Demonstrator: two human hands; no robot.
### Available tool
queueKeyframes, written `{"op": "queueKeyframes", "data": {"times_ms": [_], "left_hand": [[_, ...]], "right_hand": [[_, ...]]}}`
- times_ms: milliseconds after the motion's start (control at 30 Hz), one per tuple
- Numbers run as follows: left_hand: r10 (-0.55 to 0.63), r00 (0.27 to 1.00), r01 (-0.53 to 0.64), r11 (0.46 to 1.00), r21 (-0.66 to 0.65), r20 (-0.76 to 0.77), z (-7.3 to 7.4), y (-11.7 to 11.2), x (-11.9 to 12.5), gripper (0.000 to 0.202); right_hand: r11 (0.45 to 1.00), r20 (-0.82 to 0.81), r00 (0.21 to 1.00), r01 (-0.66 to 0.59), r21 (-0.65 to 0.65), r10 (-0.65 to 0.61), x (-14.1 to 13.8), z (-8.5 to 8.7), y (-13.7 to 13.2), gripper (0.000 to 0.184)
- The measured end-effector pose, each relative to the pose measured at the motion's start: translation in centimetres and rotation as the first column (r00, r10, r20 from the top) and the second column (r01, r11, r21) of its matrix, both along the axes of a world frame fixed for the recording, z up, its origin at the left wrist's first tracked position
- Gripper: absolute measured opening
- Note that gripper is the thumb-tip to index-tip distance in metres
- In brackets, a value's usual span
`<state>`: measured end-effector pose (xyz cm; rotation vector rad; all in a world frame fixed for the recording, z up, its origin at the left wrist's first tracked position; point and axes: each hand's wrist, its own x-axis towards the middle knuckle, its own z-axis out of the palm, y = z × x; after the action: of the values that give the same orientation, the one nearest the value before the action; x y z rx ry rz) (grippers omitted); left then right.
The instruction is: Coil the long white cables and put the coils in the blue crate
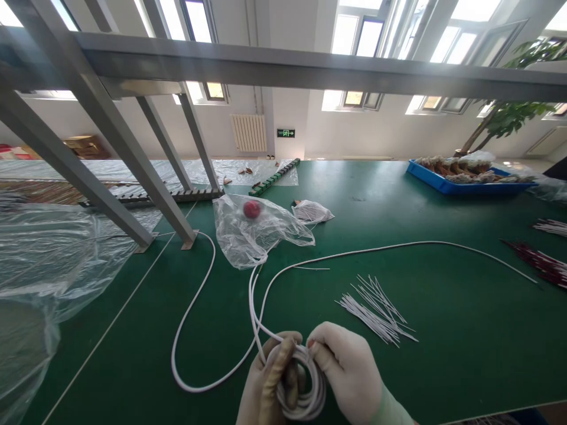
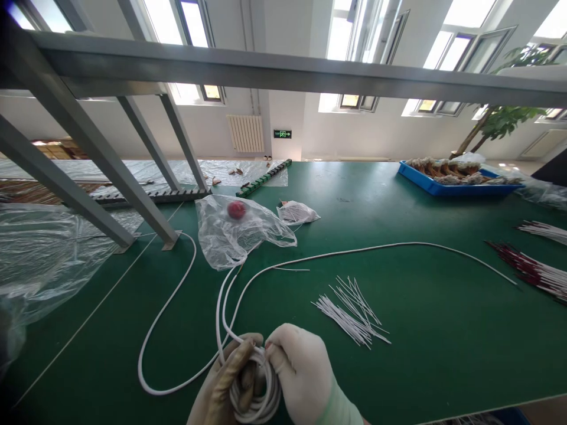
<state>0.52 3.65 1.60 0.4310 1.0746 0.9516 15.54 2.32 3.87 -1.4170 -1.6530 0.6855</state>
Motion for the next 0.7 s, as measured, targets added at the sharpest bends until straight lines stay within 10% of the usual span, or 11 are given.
{"op": "queueKeyframes", "data": {"times_ms": [700], "left_hand": [[-0.08, 0.996, 0.083, 0.993, -0.089, 0.041, 1.6, 1.4, -1.4, 0.044]], "right_hand": [[0.964, -0.183, 0.975, 0.075, -0.254, -0.124, -1.4, -0.7, 1.3, 0.025]]}}
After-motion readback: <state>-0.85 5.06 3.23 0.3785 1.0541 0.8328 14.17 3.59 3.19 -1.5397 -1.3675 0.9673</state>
